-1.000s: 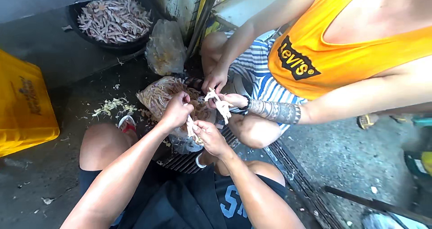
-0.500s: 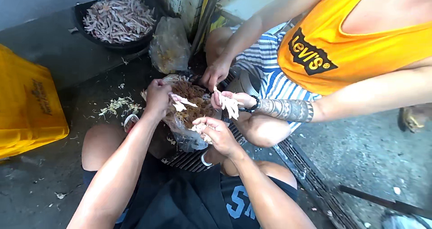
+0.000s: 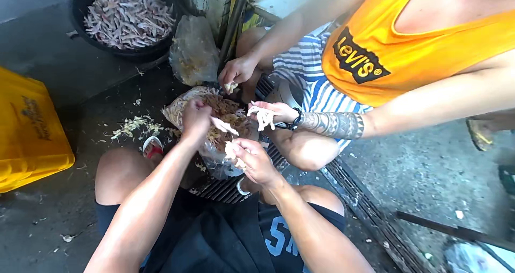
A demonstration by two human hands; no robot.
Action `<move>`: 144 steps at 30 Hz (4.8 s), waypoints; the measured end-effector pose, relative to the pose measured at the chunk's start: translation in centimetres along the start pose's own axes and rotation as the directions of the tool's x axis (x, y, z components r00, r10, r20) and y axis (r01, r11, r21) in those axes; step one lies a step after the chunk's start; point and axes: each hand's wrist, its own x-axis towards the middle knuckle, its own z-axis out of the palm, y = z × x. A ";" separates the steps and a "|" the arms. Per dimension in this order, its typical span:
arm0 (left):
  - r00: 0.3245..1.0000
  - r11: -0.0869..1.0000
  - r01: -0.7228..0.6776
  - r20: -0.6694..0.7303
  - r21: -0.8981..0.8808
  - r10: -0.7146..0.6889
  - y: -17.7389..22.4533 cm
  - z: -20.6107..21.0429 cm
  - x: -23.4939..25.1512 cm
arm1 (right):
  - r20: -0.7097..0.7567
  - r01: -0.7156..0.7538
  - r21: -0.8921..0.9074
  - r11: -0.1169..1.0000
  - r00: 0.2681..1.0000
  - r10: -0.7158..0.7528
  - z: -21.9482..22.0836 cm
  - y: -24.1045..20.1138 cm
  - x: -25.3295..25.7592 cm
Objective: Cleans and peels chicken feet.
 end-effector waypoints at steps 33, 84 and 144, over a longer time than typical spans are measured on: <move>0.999 0.771 -0.041 0.001 0.636 0.052 4.2 -9.4 6.6 | 0.030 -0.043 -0.136 0.990 0.998 0.048 -3.3 -3.8 -0.9; 0.915 -0.087 -0.344 0.313 0.935 -0.254 -21.4 7.1 15.0 | -0.222 -0.033 0.341 0.940 0.968 0.115 -9.5 -7.5 0.4; 0.908 0.953 0.283 0.351 -0.108 -0.229 -8.2 4.5 2.6 | -0.211 -0.446 -0.671 0.592 0.881 0.424 -4.7 -3.2 2.9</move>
